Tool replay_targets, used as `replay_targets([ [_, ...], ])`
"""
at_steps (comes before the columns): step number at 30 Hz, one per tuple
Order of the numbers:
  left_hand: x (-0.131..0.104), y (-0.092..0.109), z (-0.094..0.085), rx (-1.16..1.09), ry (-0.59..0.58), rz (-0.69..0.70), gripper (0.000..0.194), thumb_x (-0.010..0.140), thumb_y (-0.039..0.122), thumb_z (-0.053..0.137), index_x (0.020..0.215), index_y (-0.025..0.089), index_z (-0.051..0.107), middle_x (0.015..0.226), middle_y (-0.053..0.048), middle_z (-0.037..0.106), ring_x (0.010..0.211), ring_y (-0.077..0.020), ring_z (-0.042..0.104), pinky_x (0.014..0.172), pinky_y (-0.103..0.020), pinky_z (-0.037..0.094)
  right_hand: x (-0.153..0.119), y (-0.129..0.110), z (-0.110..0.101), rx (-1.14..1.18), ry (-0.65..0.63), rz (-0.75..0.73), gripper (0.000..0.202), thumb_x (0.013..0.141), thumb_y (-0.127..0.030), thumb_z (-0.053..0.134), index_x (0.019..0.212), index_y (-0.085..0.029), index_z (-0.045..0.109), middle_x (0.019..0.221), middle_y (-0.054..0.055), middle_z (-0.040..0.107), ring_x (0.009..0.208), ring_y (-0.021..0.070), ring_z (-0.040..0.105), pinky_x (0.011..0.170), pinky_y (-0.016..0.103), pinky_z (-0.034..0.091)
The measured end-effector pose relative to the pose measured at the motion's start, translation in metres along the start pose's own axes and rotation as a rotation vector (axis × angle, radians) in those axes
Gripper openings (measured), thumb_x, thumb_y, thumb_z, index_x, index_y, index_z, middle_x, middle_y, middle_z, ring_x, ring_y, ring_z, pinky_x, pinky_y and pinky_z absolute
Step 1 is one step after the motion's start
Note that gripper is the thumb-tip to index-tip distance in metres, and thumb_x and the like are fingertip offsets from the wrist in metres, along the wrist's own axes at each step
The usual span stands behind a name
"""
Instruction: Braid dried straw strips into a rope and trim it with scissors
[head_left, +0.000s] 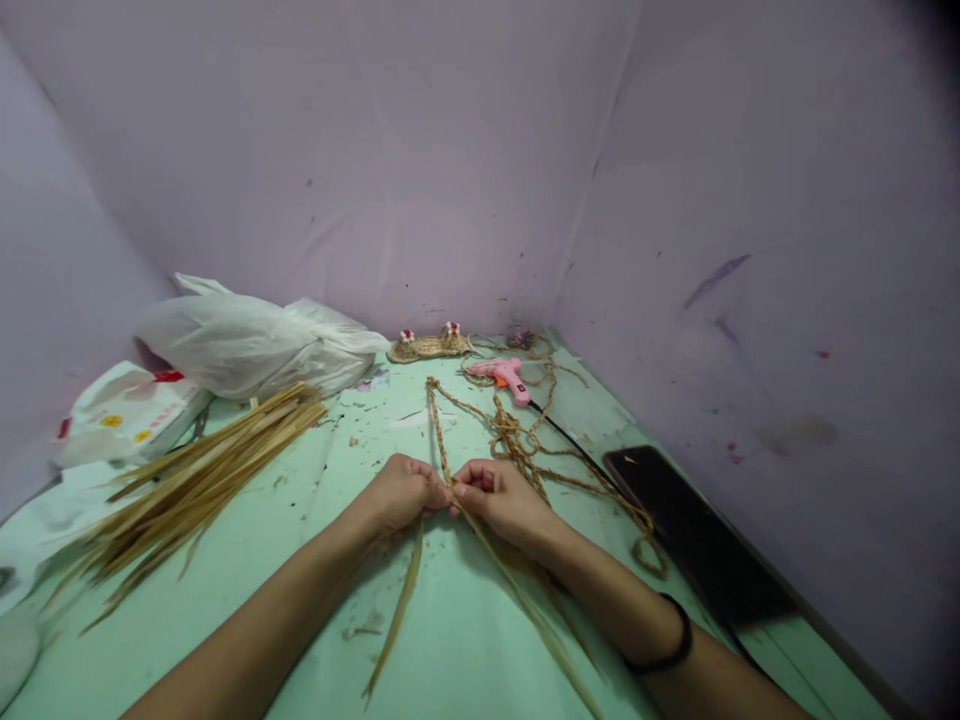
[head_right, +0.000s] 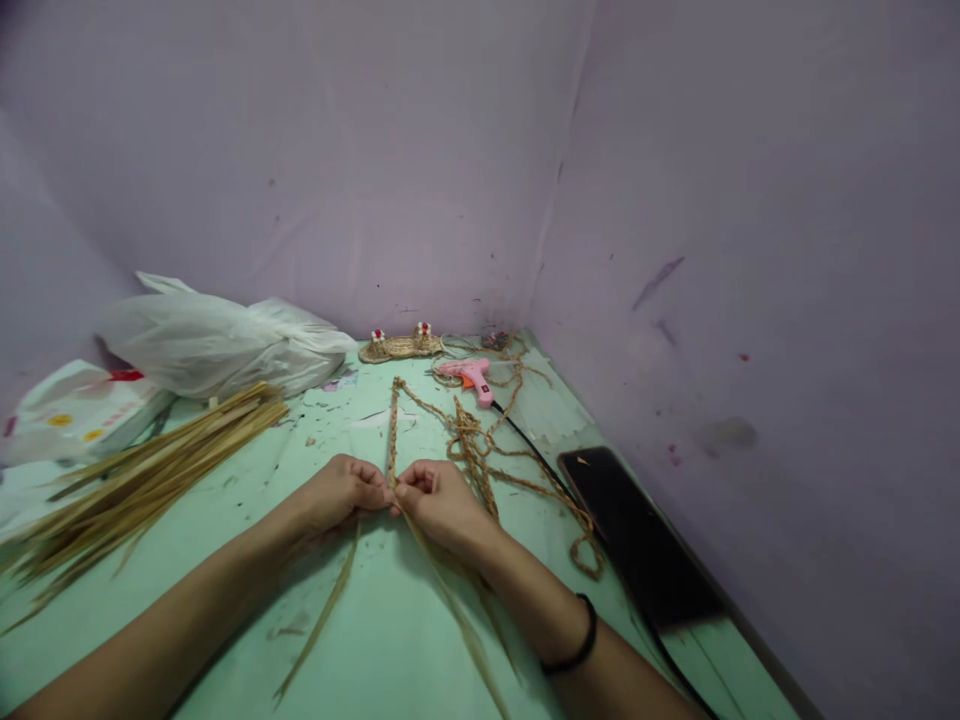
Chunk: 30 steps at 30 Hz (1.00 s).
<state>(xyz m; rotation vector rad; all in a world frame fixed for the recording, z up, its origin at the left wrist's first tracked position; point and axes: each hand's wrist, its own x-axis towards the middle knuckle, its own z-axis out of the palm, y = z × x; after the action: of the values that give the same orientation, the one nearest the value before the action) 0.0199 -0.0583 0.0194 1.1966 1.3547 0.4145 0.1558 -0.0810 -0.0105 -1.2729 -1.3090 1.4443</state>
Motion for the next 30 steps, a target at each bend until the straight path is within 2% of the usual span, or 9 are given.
replay_targets([
  [5, -0.002, 0.0, 0.006, -0.01, 0.061, 0.036, 0.011, 0.048, 0.012, 0.052, 0.042, 0.014, 0.043, 0.031, 0.008, 0.029, 0.029, -0.0015, 0.019, 0.033, -0.018, 0.012, 0.0, 0.003, -0.008, -0.302, 0.09, -0.036, 0.008, 0.061, -0.02, 0.054, 0.057, -0.014, 0.058, 0.053, -0.001, 0.055, 0.05, 0.0085, 0.043, 0.047, 0.02, 0.031],
  [10, 0.0, -0.005, 0.01, -0.018, 0.113, -0.049, 0.007, 0.045, 0.011, 0.045, 0.041, 0.016, 0.042, 0.028, 0.007, 0.028, 0.026, -0.0037, 0.019, 0.03, -0.019, 0.01, -0.014, -0.007, 0.003, -0.57, 0.199, 0.0, 0.014, 0.064, -0.023, 0.053, 0.057, -0.013, 0.06, 0.049, 0.001, 0.056, 0.045, 0.0091, 0.044, 0.042, 0.02, 0.026],
  [13, 0.0, -0.009, 0.009, -0.106, 0.075, -0.071, 0.004, 0.045, 0.013, 0.043, 0.044, 0.016, 0.045, 0.029, 0.006, 0.032, 0.026, -0.0045, 0.019, 0.029, -0.019, 0.01, -0.026, -0.013, 0.014, -0.727, 0.221, -0.12, 0.015, 0.066, -0.019, 0.05, 0.057, -0.013, 0.061, 0.05, 0.003, 0.058, 0.045, 0.009, 0.044, 0.044, 0.02, 0.025],
  [20, -0.007, -0.007, 0.005, -0.134, 0.038, 0.036, 0.004, 0.049, 0.017, 0.049, 0.047, 0.014, 0.05, 0.031, 0.005, 0.036, 0.027, -0.0039, 0.023, 0.029, -0.018, 0.012, -0.036, -0.009, 0.021, -0.897, 0.169, -0.348, 0.02, 0.072, -0.016, 0.045, 0.061, -0.014, 0.062, 0.055, 0.004, 0.06, 0.047, 0.0097, 0.043, 0.048, 0.022, 0.024],
  [23, -0.009, -0.004, 0.003, -0.111, 0.043, 0.03, 0.004, 0.047, 0.015, 0.049, 0.047, 0.013, 0.051, 0.029, 0.007, 0.032, 0.026, -0.0027, 0.021, 0.03, -0.018, 0.011, -0.035, -0.009, 0.016, -0.897, 0.125, -0.355, 0.019, 0.072, -0.018, 0.047, 0.063, -0.015, 0.063, 0.056, 0.003, 0.061, 0.048, 0.0099, 0.044, 0.048, 0.022, 0.024],
  [25, -0.009, -0.003, 0.001, -0.107, 0.03, 0.03, 0.004, 0.046, 0.017, 0.051, 0.047, 0.013, 0.051, 0.029, 0.007, 0.032, 0.027, -0.0022, 0.02, 0.031, -0.018, 0.011, -0.031, -0.011, 0.009, -0.839, 0.106, -0.308, 0.02, 0.073, -0.025, 0.05, 0.062, -0.016, 0.064, 0.053, 0.001, 0.06, 0.047, 0.0097, 0.044, 0.047, 0.022, 0.025],
  [28, -0.006, -0.005, -0.003, -0.121, -0.016, 0.053, 0.008, 0.047, 0.021, 0.053, 0.05, 0.013, 0.051, 0.032, 0.008, 0.032, 0.028, -0.002, 0.02, 0.032, -0.019, 0.011, -0.021, -0.011, -0.002, -0.651, 0.22, -0.234, 0.026, 0.074, -0.036, 0.05, 0.062, -0.016, 0.063, 0.054, 0.001, 0.059, 0.05, 0.0107, 0.047, 0.049, 0.022, 0.03],
  [30, -0.004, -0.009, -0.005, -0.119, -0.045, 0.066, 0.01, 0.048, 0.023, 0.054, 0.051, 0.013, 0.052, 0.033, 0.008, 0.031, 0.029, -0.0018, 0.019, 0.033, -0.019, 0.01, -0.014, -0.011, -0.004, -0.435, 0.27, -0.172, 0.022, 0.074, -0.033, 0.05, 0.066, -0.015, 0.062, 0.06, 0.002, 0.061, 0.055, 0.0116, 0.05, 0.053, 0.022, 0.035],
])
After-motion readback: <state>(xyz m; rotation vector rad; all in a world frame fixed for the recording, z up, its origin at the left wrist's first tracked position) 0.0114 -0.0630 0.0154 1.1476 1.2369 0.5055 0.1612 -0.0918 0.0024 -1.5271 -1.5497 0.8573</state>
